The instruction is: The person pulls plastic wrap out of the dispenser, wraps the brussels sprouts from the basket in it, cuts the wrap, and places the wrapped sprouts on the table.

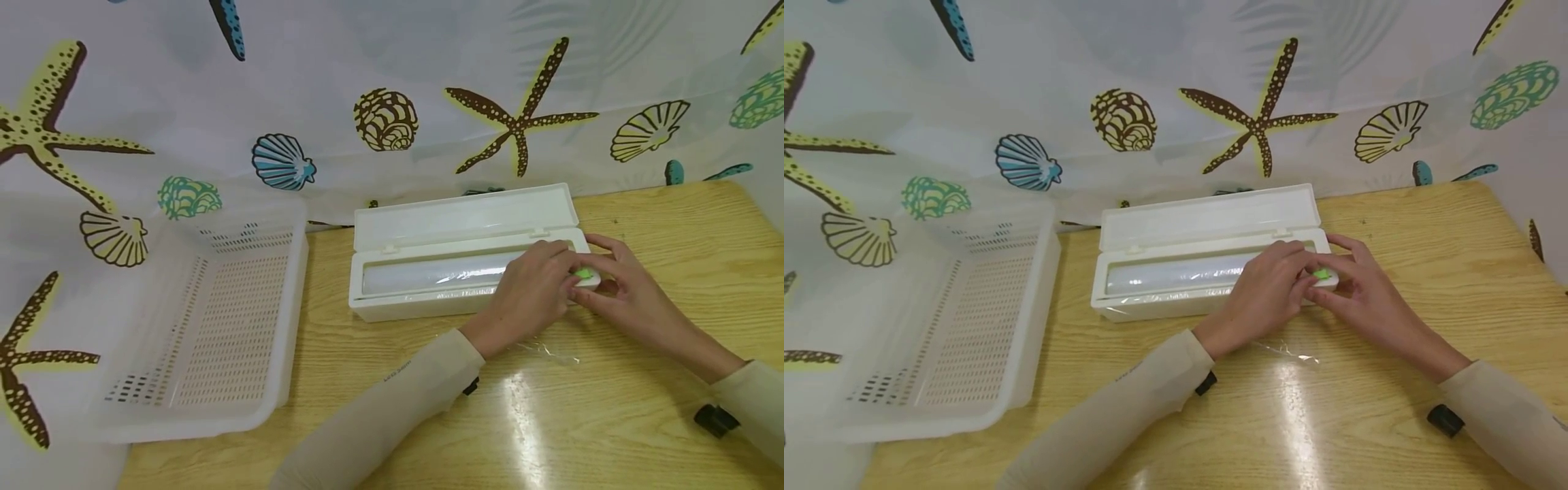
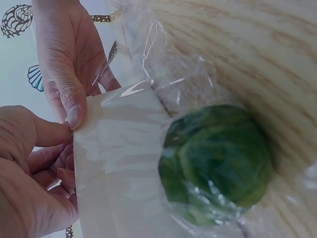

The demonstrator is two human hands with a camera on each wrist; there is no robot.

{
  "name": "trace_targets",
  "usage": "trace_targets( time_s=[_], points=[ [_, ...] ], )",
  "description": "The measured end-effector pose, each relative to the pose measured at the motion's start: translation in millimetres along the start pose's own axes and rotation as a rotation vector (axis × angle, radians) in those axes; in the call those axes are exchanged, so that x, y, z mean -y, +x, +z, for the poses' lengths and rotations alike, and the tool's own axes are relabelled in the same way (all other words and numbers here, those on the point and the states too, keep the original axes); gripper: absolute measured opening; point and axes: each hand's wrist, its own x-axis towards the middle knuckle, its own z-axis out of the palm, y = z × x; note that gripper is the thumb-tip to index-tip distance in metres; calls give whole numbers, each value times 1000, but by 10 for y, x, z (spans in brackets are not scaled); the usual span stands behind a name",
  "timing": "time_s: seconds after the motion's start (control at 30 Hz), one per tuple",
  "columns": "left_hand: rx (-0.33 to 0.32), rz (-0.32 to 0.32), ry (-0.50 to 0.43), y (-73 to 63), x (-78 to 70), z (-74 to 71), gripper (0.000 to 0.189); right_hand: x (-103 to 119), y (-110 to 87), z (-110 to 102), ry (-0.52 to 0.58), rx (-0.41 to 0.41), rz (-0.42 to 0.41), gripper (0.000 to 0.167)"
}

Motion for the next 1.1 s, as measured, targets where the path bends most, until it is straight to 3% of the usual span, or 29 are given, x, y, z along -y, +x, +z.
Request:
trace_targets(
  time_s=[0.53,1.1],
  points=[
    [25,-7,-134,7,2,-16,14,-24,8,-23,1,22,-10,50],
    [43,-52,-176,-14,22,-45,14,-47,25,-29,-27,5,-16,55]
  ],
)
